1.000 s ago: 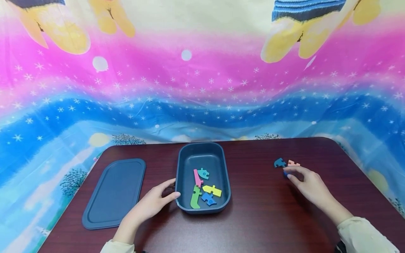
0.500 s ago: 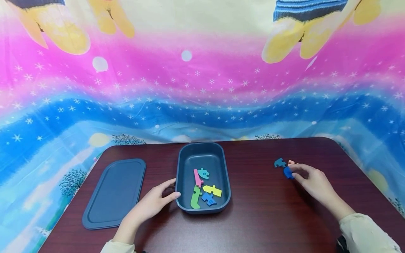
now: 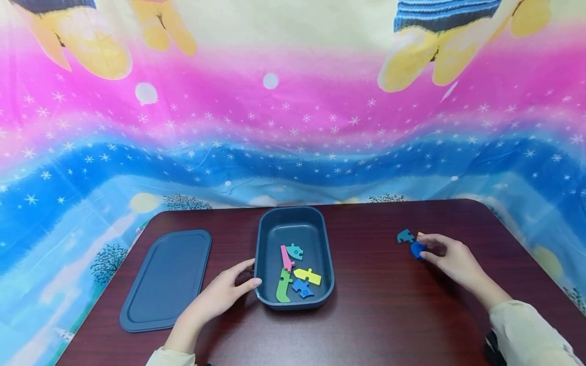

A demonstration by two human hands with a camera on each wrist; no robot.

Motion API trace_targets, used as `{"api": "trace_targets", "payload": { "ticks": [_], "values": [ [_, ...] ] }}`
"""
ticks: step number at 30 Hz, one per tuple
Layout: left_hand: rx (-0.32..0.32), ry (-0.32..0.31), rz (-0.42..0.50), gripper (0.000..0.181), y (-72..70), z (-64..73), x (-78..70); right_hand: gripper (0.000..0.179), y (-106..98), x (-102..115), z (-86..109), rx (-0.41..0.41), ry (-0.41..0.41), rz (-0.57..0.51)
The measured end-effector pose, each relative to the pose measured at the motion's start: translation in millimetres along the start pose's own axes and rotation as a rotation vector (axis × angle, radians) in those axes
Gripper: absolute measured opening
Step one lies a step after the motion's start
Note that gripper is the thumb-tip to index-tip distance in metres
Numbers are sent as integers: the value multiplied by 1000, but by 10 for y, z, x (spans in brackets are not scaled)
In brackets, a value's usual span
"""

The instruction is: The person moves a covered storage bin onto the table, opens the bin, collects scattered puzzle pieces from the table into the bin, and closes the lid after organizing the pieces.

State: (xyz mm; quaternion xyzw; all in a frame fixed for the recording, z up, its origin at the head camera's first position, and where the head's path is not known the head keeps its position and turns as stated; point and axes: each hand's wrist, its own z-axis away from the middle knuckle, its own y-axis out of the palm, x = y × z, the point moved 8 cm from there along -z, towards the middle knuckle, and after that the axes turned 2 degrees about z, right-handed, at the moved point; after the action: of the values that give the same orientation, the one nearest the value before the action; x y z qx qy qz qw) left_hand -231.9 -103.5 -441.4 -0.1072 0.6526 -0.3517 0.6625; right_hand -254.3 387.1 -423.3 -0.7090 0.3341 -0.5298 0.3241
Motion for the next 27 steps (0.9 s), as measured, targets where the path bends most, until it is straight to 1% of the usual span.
{"api": "trace_targets", "payload": {
  "ticks": [5,8,12,19,21,27],
  "values": [
    [2,-3,1,67,6,-1,5,43,37,-14,-15,11,-20,3],
    [2,0,1,67,6,-2,1,43,59,-6,-35,22,-24,-16],
    [0,6,0,67,6,-5,-2,43,90,-6,-61,38,-22,-29],
    [-2,2,-2,67,10,-15,10,43,113,-50,-92,53,-8,-6],
    [-3,2,-3,66,10,-20,14,44,120,-59,-100,64,-1,-2],
    [-5,-2,-12,67,13,-23,20,47,151,-64,-121,107,-14,-6]
  ]
}}
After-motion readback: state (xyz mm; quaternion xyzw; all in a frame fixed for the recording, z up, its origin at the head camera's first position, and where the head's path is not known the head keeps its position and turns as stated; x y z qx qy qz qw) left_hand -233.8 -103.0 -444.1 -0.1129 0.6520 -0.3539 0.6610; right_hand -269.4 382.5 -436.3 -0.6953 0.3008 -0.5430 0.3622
